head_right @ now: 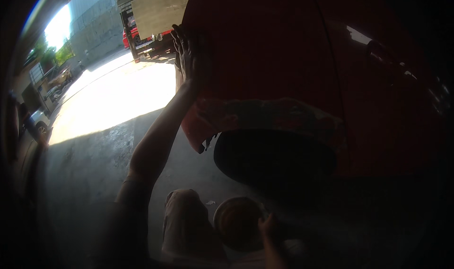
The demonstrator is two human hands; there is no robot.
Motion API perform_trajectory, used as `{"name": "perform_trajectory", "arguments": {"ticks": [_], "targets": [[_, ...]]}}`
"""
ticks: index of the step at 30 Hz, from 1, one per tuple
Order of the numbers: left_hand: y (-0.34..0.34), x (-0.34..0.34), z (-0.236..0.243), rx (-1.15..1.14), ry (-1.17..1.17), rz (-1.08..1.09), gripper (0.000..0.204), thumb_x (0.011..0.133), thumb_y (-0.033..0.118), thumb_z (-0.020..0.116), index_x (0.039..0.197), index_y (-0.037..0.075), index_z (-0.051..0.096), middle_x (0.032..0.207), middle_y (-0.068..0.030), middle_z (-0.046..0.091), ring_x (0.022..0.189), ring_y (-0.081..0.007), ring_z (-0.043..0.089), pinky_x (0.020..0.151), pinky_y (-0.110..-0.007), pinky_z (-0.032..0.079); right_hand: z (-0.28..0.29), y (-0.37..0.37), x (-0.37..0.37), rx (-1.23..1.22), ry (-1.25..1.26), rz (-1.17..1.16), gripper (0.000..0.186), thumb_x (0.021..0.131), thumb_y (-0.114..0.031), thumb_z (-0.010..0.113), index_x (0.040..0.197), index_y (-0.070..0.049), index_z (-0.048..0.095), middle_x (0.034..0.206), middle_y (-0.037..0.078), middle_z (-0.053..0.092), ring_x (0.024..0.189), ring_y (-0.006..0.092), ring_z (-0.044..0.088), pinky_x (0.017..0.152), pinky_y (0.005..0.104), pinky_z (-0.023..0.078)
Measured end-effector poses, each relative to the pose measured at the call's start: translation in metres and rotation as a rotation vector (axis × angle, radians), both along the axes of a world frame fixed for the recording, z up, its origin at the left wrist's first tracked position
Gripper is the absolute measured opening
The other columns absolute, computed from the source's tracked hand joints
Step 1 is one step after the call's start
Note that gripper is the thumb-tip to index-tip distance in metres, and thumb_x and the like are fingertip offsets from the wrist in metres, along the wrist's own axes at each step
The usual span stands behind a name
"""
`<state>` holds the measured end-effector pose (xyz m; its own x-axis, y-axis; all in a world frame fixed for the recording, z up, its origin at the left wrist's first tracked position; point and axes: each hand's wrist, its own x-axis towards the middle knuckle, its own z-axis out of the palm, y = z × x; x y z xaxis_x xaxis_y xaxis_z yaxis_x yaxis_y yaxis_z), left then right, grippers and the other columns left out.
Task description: The person selects a piece of sandpaper from a box, dips it into a bucket of water, and sands the damaged rear panel of a red car by hand.
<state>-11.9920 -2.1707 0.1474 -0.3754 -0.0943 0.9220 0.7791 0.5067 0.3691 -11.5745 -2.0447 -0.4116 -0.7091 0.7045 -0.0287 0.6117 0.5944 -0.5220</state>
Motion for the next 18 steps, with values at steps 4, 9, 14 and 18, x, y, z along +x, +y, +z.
{"name": "perform_trajectory", "arguments": {"ticks": [4,9,14,18], "targets": [[-0.009,0.001,0.013,-0.272,0.252,0.005,0.073,0.111,0.037,0.037,0.164,-0.005,0.009,0.170,-0.0324,0.001,0.159,-0.0461,0.002,0.130,-0.053,0.008,-0.014,0.002,0.002,-0.022,-0.088,-0.001,0.083,0.076,-0.039,0.083,0.139,0.005,0.052,0.132,0.031,0.062,0.123,0.0476,0.061,0.107,0.0506,0.049],[-0.028,0.028,-0.025,-0.232,0.127,-0.057,0.072,0.111,0.030,0.041,0.164,-0.002,0.007,0.171,-0.0293,0.000,0.159,-0.0455,0.000,0.129,-0.053,0.013,-0.027,0.003,0.002,0.002,0.048,0.021,0.085,0.079,-0.043,0.081,0.142,0.005,0.052,0.138,0.030,0.059,0.129,0.0472,0.056,0.113,0.0532,0.043],[0.018,0.023,0.040,-0.191,0.282,0.089,0.075,0.110,0.037,0.041,0.164,-0.003,0.008,0.171,-0.0298,0.004,0.159,-0.0462,0.004,0.129,-0.052,0.013,-0.037,0.005,0.000,0.041,-0.008,-0.024,0.083,0.075,-0.040,0.083,0.140,0.002,0.054,0.132,0.029,0.063,0.122,0.0457,0.062,0.106,0.0509,0.049],[0.021,0.018,0.058,-0.247,0.491,0.084,0.073,0.110,0.038,0.040,0.163,-0.005,0.013,0.170,-0.0304,0.009,0.159,-0.0452,0.009,0.128,-0.053,0.014,-0.040,0.006,-0.001,0.001,0.112,-0.027,0.082,0.076,-0.041,0.082,0.141,0.001,0.053,0.131,0.029,0.064,0.122,0.0455,0.063,0.105,0.0511,0.050]]}}
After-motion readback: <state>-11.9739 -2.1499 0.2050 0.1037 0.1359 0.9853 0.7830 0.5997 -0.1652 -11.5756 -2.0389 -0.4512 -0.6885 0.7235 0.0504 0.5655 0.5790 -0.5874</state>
